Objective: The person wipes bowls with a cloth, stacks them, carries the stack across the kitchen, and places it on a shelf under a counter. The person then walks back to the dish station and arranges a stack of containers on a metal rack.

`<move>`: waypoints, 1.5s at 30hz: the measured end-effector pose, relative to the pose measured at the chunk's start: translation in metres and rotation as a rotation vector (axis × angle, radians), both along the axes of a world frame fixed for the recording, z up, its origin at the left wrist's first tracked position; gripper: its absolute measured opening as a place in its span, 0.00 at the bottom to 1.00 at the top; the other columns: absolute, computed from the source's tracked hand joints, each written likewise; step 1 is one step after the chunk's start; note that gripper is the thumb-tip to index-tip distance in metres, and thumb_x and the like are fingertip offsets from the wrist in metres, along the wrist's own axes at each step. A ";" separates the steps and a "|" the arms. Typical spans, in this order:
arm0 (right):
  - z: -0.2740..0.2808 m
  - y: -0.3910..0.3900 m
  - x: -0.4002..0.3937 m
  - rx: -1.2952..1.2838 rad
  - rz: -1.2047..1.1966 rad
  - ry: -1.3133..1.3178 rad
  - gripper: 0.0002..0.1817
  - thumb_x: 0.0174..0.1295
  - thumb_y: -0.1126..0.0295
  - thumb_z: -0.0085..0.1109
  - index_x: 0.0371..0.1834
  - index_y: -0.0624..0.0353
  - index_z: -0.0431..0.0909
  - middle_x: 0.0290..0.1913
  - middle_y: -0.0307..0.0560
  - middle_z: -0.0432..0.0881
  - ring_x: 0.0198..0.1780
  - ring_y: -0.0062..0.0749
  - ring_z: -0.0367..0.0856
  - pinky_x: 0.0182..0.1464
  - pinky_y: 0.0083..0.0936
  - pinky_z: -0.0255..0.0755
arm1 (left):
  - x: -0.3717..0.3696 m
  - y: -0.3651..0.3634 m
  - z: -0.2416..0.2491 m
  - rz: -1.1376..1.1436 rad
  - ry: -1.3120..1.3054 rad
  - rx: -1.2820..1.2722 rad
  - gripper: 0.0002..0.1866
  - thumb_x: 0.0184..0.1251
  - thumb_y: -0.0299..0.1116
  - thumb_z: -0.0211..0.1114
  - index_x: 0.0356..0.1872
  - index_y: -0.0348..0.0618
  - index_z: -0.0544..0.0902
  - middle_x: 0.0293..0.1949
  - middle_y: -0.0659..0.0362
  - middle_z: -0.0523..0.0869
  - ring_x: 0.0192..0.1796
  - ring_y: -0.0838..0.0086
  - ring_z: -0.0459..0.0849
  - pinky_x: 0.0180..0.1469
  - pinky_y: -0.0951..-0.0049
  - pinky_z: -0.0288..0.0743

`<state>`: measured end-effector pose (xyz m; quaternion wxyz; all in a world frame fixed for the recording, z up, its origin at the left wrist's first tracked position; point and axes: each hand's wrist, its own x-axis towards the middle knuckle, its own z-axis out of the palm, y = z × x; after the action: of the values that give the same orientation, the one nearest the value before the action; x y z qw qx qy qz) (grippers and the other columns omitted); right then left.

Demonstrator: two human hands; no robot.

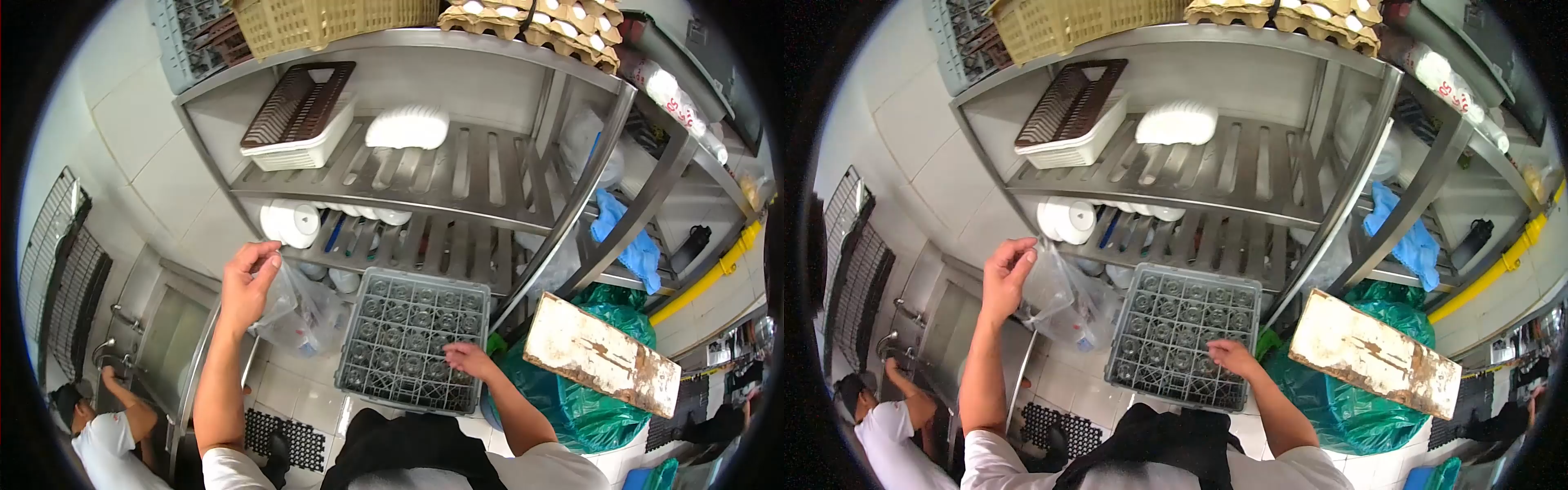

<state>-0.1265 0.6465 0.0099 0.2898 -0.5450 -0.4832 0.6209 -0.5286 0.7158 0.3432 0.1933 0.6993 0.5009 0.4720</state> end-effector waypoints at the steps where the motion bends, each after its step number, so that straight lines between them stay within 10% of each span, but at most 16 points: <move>1: 0.019 0.011 0.003 0.002 -0.017 -0.011 0.17 0.65 0.65 0.56 0.54 0.59 0.76 0.40 0.39 0.82 0.34 0.20 0.77 0.34 0.19 0.73 | 0.007 0.013 -0.005 -0.038 -0.021 -0.048 0.10 0.63 0.27 0.62 0.44 0.35 0.82 0.35 0.61 0.80 0.37 0.80 0.76 0.42 0.79 0.71; 11: 0.082 0.044 -0.008 0.372 -0.180 -0.263 0.19 0.64 0.55 0.54 0.52 0.55 0.78 0.47 0.50 0.82 0.48 0.43 0.80 0.50 0.33 0.72 | 0.083 0.175 -0.056 -0.372 -0.010 -0.170 0.14 0.64 0.28 0.62 0.50 0.37 0.79 0.41 0.59 0.81 0.41 0.79 0.78 0.47 0.79 0.71; 18: 0.079 0.045 -0.023 0.205 -0.251 -0.160 0.18 0.64 0.61 0.56 0.55 0.55 0.77 0.45 0.49 0.83 0.42 0.31 0.80 0.47 0.27 0.74 | 0.131 0.300 -0.061 -0.352 0.194 -0.047 0.25 0.62 0.36 0.63 0.59 0.37 0.72 0.55 0.47 0.79 0.50 0.66 0.81 0.54 0.68 0.73; 20: 0.085 0.070 -0.027 0.370 -0.468 -0.160 0.15 0.64 0.61 0.55 0.48 0.57 0.79 0.47 0.52 0.82 0.50 0.48 0.79 0.52 0.35 0.71 | 0.144 0.346 -0.063 -0.251 0.283 0.047 0.32 0.61 0.44 0.64 0.62 0.33 0.69 0.58 0.43 0.76 0.59 0.57 0.77 0.59 0.64 0.70; 26: 0.179 0.193 0.002 1.045 -0.777 -0.730 0.16 0.57 0.68 0.59 0.49 0.59 0.76 0.51 0.56 0.76 0.55 0.52 0.72 0.57 0.38 0.67 | 0.206 0.431 -0.018 -0.127 0.430 0.101 0.45 0.59 0.59 0.59 0.68 0.34 0.59 0.66 0.36 0.62 0.68 0.48 0.62 0.68 0.60 0.57; 32: 0.192 0.304 0.025 0.933 -0.787 -0.637 0.24 0.60 0.57 0.57 0.56 0.59 0.73 0.60 0.59 0.70 0.63 0.55 0.64 0.65 0.40 0.60 | 0.243 0.523 -0.008 -0.073 0.452 -0.317 0.54 0.56 0.76 0.40 0.71 0.37 0.53 0.70 0.40 0.56 0.73 0.51 0.52 0.73 0.61 0.46; 45: 0.237 0.506 0.010 0.666 -0.666 -0.193 0.49 0.58 0.43 0.56 0.74 0.57 0.45 0.71 0.65 0.52 0.73 0.53 0.51 0.70 0.38 0.51 | 0.252 0.557 -0.041 0.000 0.600 -0.328 0.54 0.52 0.78 0.39 0.73 0.48 0.51 0.72 0.53 0.56 0.74 0.52 0.49 0.71 0.45 0.37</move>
<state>-0.1163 1.1525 0.2473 0.5855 -0.6028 -0.4798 0.2524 -0.2767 1.2729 0.3024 0.1473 0.7666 0.6045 0.1585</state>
